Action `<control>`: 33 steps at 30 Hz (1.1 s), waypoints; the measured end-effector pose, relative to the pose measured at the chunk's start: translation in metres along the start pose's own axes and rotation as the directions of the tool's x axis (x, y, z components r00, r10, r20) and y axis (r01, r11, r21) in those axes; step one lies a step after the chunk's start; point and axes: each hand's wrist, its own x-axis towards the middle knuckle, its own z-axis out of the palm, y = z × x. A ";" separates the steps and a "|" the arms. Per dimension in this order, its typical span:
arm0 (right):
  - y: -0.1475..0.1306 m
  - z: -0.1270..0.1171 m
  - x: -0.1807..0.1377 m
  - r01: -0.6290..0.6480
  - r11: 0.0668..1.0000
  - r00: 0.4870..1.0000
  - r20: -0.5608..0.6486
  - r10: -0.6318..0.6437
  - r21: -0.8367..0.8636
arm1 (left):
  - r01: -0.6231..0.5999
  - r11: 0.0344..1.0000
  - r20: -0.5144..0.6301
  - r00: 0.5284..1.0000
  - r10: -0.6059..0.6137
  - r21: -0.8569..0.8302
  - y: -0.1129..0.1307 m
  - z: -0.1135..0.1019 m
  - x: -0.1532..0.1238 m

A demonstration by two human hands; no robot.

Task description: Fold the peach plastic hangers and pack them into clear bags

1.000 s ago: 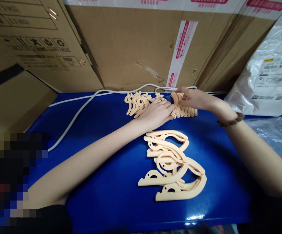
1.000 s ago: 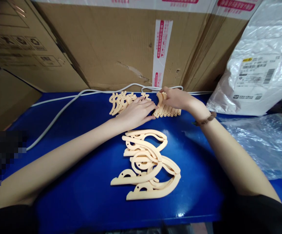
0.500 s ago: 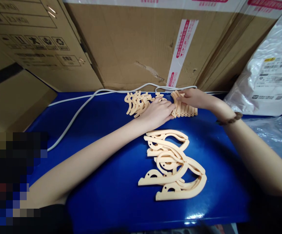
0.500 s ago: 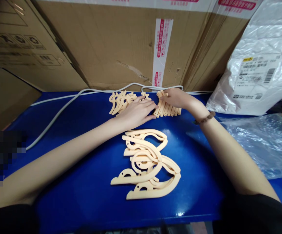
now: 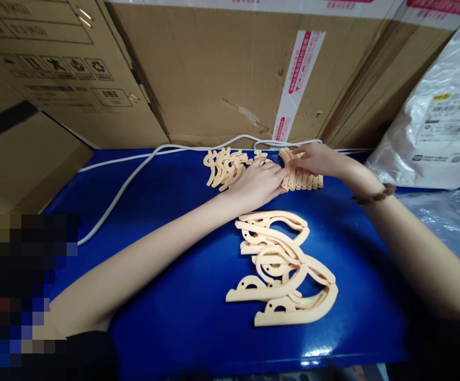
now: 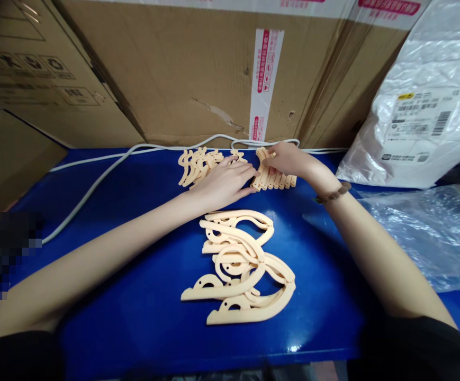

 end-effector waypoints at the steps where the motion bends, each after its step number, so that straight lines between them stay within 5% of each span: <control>1: 0.001 0.001 0.001 -0.001 1.000 1.000 0.003 0.001 0.006 | 0.001 1.000 -0.003 1.000 -0.001 0.000 0.000 0.000 0.000; 12: -0.007 -0.003 -0.003 -0.132 0.991 0.990 -0.052 0.133 0.028 | 0.009 1.000 -0.006 1.000 -0.009 0.001 0.003 -0.001 0.000; 28: -0.012 -0.002 -0.007 -0.158 0.977 0.987 0.058 0.151 0.141 | 0.025 0.999 0.017 1.000 -0.024 -0.033 0.005 -0.003 0.000; 33: -0.016 -0.013 -0.013 -0.156 0.988 0.988 0.023 0.156 0.020 | 0.054 0.994 0.050 0.998 -0.049 -0.093 0.005 -0.019 0.000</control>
